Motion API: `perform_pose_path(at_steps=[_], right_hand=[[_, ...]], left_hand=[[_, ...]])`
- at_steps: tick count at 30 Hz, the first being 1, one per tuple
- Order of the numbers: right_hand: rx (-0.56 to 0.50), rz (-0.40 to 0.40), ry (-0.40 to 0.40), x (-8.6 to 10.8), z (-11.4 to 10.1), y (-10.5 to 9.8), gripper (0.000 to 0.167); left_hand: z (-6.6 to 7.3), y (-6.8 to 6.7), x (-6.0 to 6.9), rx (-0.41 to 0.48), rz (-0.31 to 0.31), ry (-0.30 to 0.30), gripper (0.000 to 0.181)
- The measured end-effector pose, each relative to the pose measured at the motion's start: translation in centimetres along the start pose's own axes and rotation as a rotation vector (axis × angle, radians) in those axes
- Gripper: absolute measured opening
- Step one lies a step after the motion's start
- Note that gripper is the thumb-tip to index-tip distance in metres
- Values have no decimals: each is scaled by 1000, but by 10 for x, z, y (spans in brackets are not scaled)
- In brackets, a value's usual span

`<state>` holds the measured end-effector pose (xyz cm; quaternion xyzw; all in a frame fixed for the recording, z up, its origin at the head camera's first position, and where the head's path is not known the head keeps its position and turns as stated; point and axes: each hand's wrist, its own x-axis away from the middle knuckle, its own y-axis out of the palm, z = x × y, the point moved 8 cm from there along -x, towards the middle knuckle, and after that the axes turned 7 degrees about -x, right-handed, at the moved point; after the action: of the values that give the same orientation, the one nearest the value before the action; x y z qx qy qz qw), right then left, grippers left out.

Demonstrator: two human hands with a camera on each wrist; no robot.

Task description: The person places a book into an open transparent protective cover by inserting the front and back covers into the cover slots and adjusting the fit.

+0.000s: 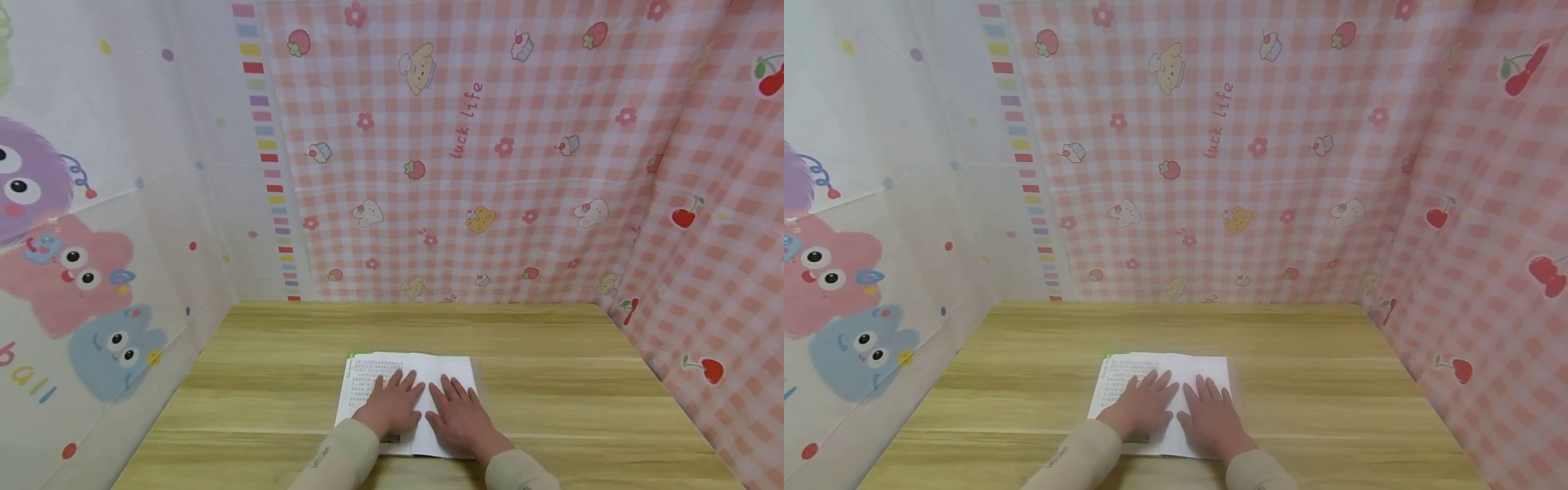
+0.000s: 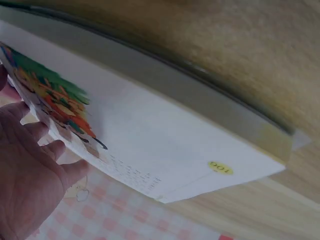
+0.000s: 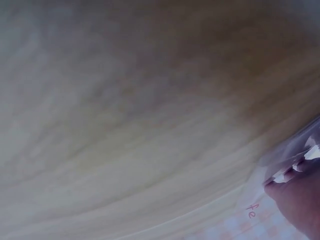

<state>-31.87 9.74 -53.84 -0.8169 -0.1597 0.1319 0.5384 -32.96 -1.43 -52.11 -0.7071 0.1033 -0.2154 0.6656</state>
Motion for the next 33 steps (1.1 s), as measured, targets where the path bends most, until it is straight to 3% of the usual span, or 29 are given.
perform_pose_path(at_steps=[5, 11, 16, 21, 26, 33], right_hand=[[-6, -8, -18, 2, 1, 2, 56], [-18, -20, -15, 4, -1, -1, 56], [-18, -23, -22, 4, -2, -3, 57], [9, -40, 5, 0, 1, -3, 59], [28, -36, 19, 0, 2, -3, 58], [-11, -28, 24, 2, -1, -4, 56]], left_hand=[[-6, -3, 2, 87, -7, 11, 61], [-18, -3, 8, 182, -46, -1, 79], [-15, 0, 9, 161, -41, 7, 82], [-13, 2, 6, 122, -40, -25, 83], [-11, -2, 6, 100, -39, -41, 82], [-12, -1, 5, 101, -49, -34, 80]])
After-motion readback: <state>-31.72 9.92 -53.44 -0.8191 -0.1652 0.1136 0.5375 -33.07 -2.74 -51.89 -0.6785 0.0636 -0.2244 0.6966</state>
